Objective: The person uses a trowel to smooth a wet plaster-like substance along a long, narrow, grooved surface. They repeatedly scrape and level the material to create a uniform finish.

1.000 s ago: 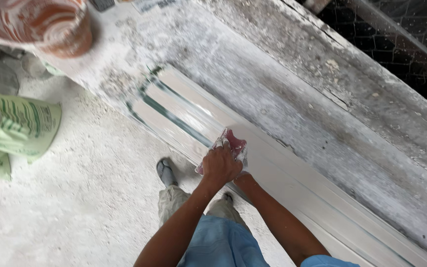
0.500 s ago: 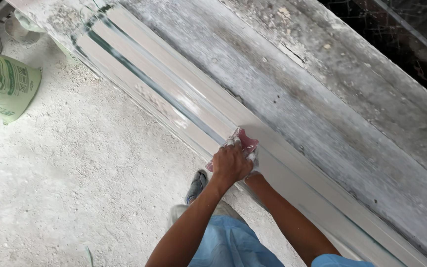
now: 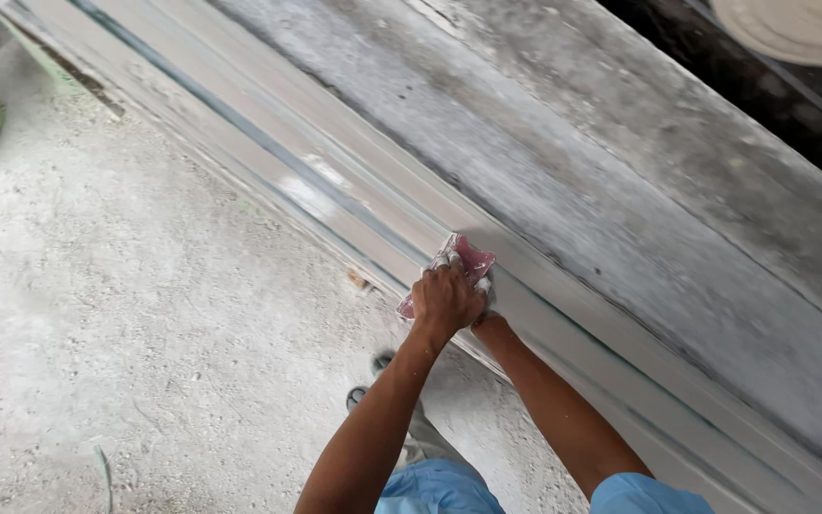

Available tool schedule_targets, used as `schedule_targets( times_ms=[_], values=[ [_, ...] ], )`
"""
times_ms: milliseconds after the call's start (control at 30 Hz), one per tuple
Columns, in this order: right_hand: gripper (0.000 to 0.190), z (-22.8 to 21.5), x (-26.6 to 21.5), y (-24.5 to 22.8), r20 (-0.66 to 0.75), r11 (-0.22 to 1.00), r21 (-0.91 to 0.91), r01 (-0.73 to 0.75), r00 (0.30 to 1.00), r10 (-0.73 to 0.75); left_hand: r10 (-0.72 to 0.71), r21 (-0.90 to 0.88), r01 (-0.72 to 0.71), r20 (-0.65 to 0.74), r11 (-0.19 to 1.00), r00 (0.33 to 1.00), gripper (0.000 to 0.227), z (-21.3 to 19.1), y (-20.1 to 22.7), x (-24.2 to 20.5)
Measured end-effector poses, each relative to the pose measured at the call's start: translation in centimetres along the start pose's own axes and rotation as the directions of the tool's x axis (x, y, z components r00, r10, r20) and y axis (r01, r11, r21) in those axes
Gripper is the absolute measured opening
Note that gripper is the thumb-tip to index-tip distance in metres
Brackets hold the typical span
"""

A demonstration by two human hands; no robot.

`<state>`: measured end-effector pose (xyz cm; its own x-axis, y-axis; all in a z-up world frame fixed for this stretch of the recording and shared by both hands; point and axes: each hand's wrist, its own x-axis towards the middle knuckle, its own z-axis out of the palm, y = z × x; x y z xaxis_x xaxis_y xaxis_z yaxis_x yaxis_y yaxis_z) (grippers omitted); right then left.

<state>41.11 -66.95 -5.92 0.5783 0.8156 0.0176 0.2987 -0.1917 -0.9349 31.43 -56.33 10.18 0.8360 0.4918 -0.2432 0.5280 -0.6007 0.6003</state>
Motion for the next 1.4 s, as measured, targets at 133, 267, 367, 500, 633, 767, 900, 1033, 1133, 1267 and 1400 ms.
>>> schedule_targets(
  times_ms=[133, 267, 367, 500, 633, 767, 900, 1033, 1133, 1267, 1400],
  values=[
    [0.049, -5.2, -7.4, 2.1, -0.036, 0.998, 0.061, -0.035, 0.999, 0.037, 0.020, 0.010, -0.020, 0.009, 1.000, 1.000, 0.066, 6.0, 5.2, -3.4],
    [0.049, -10.3, -14.4, 4.3, -0.046, 0.990, 0.134, -0.052, 0.997, 0.058, 0.048, 0.023, -0.048, 0.001, 0.999, 0.999, 0.066, 11.9, 11.2, -7.1],
    [0.048, -14.7, -19.8, 6.5, -0.048, 0.980, 0.191, -0.060, 0.996, 0.070, 0.046, 0.023, -0.045, -0.017, 0.999, 0.999, 0.065, 16.8, 16.0, -10.7],
    [0.047, -21.0, -28.0, 9.1, -0.022, 0.961, 0.260, -0.092, 0.995, 0.101, 0.010, 0.003, -0.010, 0.010, 1.000, 1.000, 0.071, 23.6, 22.1, -15.0],
    [0.047, -26.8, -36.1, 10.3, -0.063, 0.929, 0.347, -0.126, 0.986, 0.157, 0.043, -0.023, -0.044, -0.033, 0.999, 0.999, 0.072, 29.8, 28.2, -19.2],
    [0.046, -31.2, -42.2, 11.5, -0.089, 0.891, 0.436, -0.127, 0.979, 0.183, 0.073, 0.027, -0.073, 0.002, 0.997, 0.997, 0.071, 34.8, 33.9, -22.9],
    [0.045, -36.9, -48.0, 13.4, -0.104, 0.869, 0.482, -0.112, 0.977, 0.184, 0.027, -0.043, -0.023, 0.083, 0.999, 0.996, 0.065, 39.4, 39.5, -27.0],
    [0.045, -41.8, -55.1, 16.8, -0.111, 0.857, 0.504, -0.108, 0.976, 0.189, 0.043, -0.074, -0.038, 0.069, 0.996, 0.997, 0.059, 44.6, 44.4, -30.2],
    [0.044, -45.2, -59.6, 19.3, -0.092, 0.851, 0.512, -0.120, 0.977, 0.193, 0.034, -0.083, -0.026, 0.093, 0.996, 0.995, 0.059, 48.1, 48.1, -32.8],
    [0.044, -49.7, -65.6, 22.5, -0.066, 0.847, 0.511, -0.147, 0.976, 0.209, 0.055, -0.143, -0.042, 0.087, 0.989, 0.995, 0.058, 52.3, 52.7, -36.0],
    [0.047, -54.1, -71.9, 24.7, -0.083, 0.993, -0.103, -0.051, 0.996, 0.042, 0.075, -0.126, -0.062, 0.103, 0.990, 0.992, 0.056, 56.7, 56.8, -39.1]
  ],
)
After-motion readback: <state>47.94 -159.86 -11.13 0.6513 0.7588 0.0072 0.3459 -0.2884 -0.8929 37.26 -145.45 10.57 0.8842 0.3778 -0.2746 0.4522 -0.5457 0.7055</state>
